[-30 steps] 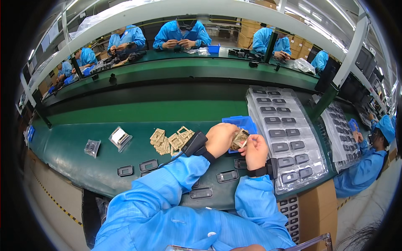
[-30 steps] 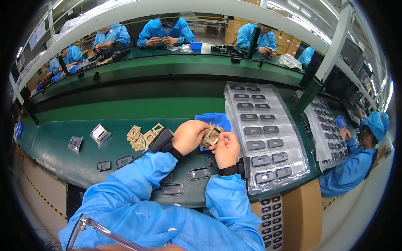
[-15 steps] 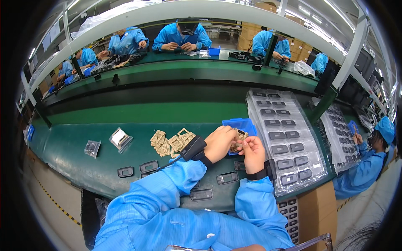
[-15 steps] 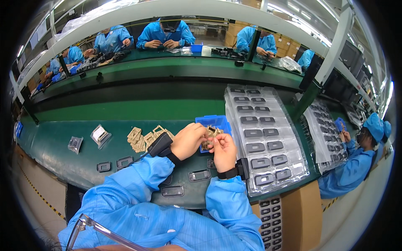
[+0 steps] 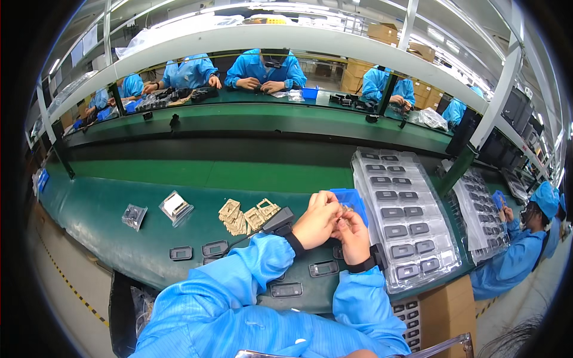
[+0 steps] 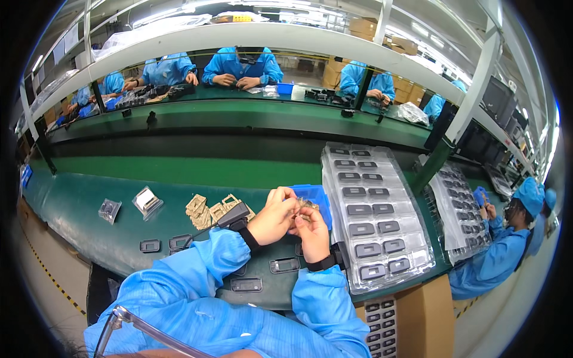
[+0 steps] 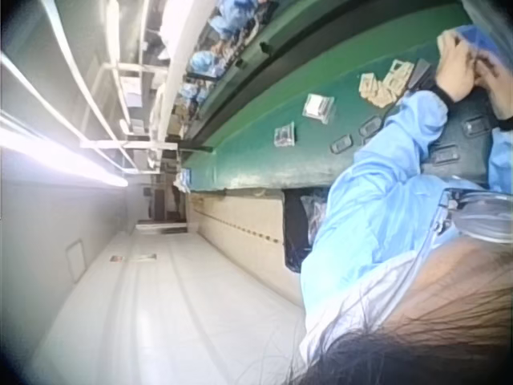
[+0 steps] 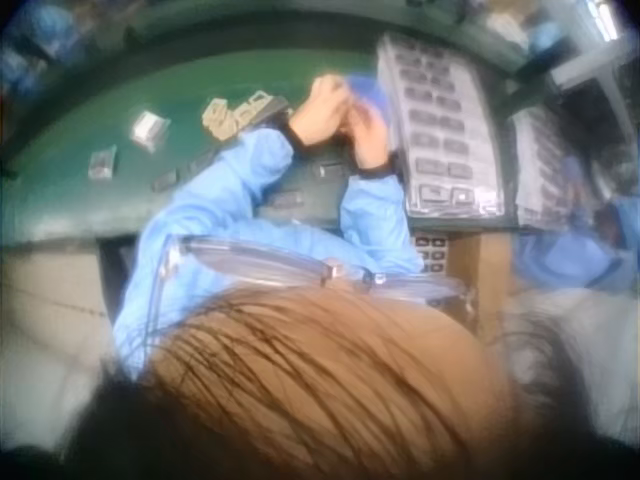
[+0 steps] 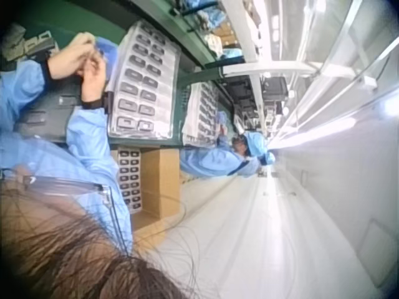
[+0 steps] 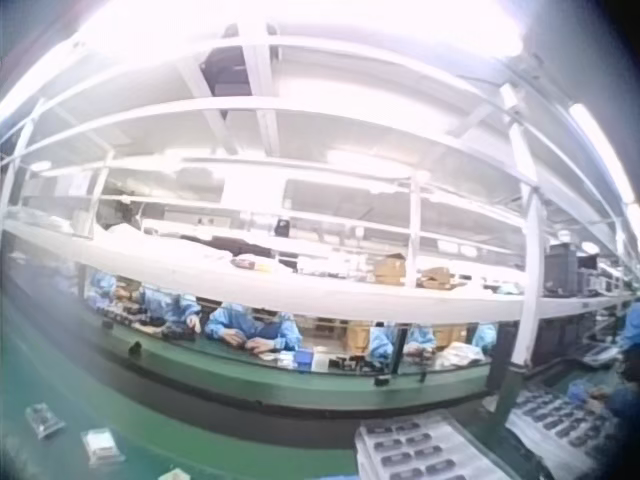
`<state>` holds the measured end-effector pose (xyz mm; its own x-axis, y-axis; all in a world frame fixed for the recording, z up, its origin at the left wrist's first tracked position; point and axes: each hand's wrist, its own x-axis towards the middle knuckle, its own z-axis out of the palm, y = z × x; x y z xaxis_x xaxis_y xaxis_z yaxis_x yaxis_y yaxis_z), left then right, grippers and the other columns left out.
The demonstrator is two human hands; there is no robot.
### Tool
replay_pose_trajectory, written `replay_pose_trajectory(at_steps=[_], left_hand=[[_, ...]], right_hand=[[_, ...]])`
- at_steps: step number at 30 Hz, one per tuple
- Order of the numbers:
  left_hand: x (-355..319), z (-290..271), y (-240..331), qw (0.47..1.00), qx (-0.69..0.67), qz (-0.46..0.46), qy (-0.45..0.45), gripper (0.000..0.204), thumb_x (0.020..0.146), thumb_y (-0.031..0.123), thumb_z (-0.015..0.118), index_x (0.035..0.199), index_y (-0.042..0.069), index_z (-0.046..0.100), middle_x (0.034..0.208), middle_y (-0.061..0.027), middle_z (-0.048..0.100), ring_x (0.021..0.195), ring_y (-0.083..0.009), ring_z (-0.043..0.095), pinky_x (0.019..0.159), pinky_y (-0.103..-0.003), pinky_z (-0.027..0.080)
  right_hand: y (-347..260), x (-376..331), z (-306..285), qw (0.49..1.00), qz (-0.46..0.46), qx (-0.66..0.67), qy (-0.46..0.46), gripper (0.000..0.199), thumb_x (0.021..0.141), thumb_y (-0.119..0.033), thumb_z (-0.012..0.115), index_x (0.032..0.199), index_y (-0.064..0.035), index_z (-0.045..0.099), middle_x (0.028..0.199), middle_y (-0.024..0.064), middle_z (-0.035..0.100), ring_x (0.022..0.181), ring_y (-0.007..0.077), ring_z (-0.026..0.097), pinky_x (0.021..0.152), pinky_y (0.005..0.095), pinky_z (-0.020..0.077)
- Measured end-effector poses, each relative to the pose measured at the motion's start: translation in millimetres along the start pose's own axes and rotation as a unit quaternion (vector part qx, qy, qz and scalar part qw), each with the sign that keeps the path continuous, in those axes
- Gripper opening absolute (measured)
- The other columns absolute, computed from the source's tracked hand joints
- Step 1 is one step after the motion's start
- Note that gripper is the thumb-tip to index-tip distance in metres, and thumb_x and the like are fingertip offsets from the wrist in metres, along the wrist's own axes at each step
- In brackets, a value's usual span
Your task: Assembling plastic frames by inserting small components into them at an industrial workstation.
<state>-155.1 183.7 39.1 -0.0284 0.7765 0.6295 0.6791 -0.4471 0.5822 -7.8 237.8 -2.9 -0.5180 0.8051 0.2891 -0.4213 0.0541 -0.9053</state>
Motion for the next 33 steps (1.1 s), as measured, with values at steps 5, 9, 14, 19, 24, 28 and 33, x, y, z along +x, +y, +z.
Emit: replay_pose_trajectory(at_steps=[5,9,14,19,24,28,33], left_hand=[[-2,3,7,0.999,0.031,-0.016,0.006,0.019,0.080,0.000,0.066,0.093,0.003,0.053,0.117,-0.0191,0.051,0.113,-0.0407,0.048,0.094,-0.043,0.047],[-1,11,-6,0.988,0.136,0.023,0.070,0.018,0.079,0.000,0.066,0.093,0.002,0.055,0.113,-0.0189,0.053,0.110,-0.0405,0.051,0.089,-0.045,0.048],[3,4,-23,0.985,0.170,-0.021,0.026,0.007,0.086,0.006,0.066,0.092,0.007,0.062,0.089,-0.0118,0.067,0.090,-0.0338,0.064,0.084,-0.045,0.048],[3,-7,-12,0.994,0.093,-0.055,0.018,0.018,0.088,0.008,0.065,0.105,0.004,0.072,0.098,-0.0168,0.074,0.093,-0.0332,0.071,0.090,-0.044,0.054],[-2,-20,2,0.961,-0.222,-0.163,-0.011,0.020,0.096,0.010,0.067,0.111,-0.001,0.072,0.094,-0.0106,0.075,0.088,-0.0145,0.071,0.079,-0.030,0.057],[-29,-44,15,0.931,-0.238,-0.277,-0.013,0.014,0.095,0.006,0.068,0.107,-0.001,0.066,0.093,-0.0062,0.074,0.080,-0.0084,0.068,0.073,-0.024,0.055],[-87,-68,26,0.884,-0.332,-0.328,-0.023,0.015,0.096,0.004,0.068,0.109,-0.001,0.061,0.096,-0.0076,0.073,0.082,-0.0101,0.070,0.072,-0.023,0.055]], right_hand=[[4,4,-7,0.999,-0.008,0.038,0.031,0.014,0.099,-0.011,0.067,0.110,-0.0052,0.060,0.095,0.0049,0.069,0.078,0.0113,0.067,0.067,0.0252,0.0561],[2,3,1,0.985,-0.072,-0.057,0.148,0.008,0.099,-0.007,0.065,0.102,-0.0043,0.058,0.090,0.0056,0.068,0.072,0.0102,0.066,0.055,0.0211,0.0515],[-4,6,-3,0.973,-0.073,-0.074,0.208,0.007,0.100,-0.005,0.064,0.103,-0.0020,0.059,0.084,0.0045,0.066,0.068,0.0095,0.066,0.055,0.0209,0.0520],[2,5,-7,0.974,-0.053,-0.117,0.184,0.013,0.100,-0.007,0.065,0.110,0.0003,0.067,0.089,0.0044,0.068,0.069,0.0070,0.063,0.057,0.0214,0.0520],[0,2,-6,0.940,-0.137,-0.306,0.060,0.019,0.099,-0.005,0.063,0.116,-0.0001,0.070,0.100,0.0063,0.070,0.078,0.0086,0.062,0.064,0.0221,0.0528],[-13,-14,20,0.961,-0.107,-0.252,0.029,0.047,0.077,-0.010,0.089,0.117,-0.0002,0.068,0.101,0.0063,0.066,0.081,0.0106,0.061,0.071,0.0256,0.0549],[-25,-53,51,0.896,-0.221,-0.384,-0.019,0.054,0.065,-0.004,0.091,0.115,-0.0029,0.069,0.097,0.0092,0.065,0.077,0.0179,0.063,0.069,0.0293,0.0545]])
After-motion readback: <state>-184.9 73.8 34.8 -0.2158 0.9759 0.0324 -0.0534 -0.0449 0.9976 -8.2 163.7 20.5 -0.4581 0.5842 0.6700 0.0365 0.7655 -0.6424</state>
